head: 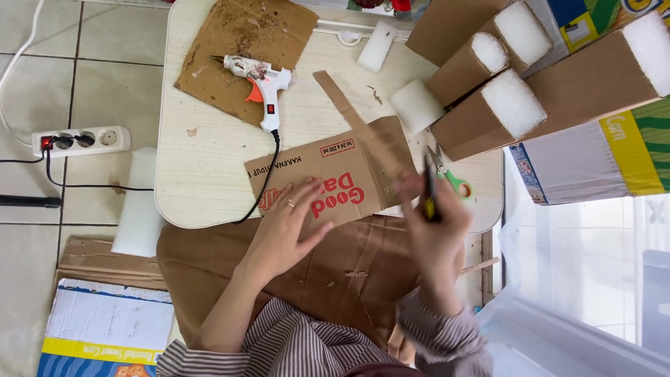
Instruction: Assembling a small cardboard box by cutting, folding, and adding foam inserts.
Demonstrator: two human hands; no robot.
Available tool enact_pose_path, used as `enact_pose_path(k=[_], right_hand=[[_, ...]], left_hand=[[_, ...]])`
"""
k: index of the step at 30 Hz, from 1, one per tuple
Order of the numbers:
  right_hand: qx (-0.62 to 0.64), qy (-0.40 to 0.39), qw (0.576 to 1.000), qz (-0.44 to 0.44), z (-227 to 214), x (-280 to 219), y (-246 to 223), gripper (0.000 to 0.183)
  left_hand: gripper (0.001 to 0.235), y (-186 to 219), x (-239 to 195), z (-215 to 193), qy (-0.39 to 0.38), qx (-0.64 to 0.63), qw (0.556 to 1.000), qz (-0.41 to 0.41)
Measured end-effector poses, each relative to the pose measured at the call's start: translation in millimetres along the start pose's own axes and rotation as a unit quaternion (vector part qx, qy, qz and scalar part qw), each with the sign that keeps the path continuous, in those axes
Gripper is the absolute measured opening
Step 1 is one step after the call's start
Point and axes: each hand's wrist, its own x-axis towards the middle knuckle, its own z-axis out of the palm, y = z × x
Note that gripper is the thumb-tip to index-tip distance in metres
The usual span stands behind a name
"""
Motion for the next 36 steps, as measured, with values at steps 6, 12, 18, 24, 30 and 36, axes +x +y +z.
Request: enact_pose_path(k=[6, 12, 18, 24, 30, 36], right_hand=[[0.130, 0.000, 0.988, 0.080, 54.8, -87.0, 13.3, 0.015], [0.154, -0.082, 0.951, 0.256, 54.0, -105.6, 20.4, 0.019], [0.230, -0.101, 0.910, 0.330, 67.5, -106.9, 44.7, 0.029], [0.246, -0.070, 0.917, 0.305, 72.9, -110.0, 54.4, 0.023], [0.240, -0.068, 0.918, 0.309, 68.9, -109.3, 53.9, 0.020], [0.261, -0.060, 0.912, 0.311, 70.1, -110.9, 58.6, 0.020]], left_hand=[[0.047, 8.0, 24.2, 11.9, 0.192, -0.060, 0.979, -0.029], [0.051, 3.2, 43.3, 24.2, 0.108, 0.100, 0.985, -0.089], [0.060, -1.7, 41.7, 25.2, 0.134, 0.138, 0.978, -0.080], [0.054, 2.4, 41.2, 18.4, 0.094, 0.156, 0.980, -0.082], [0.063, -0.1, 43.1, 19.1, 0.066, 0.153, 0.983, -0.080], [0.066, -4.6, 46.5, 22.3, 0.050, 0.160, 0.982, -0.085]])
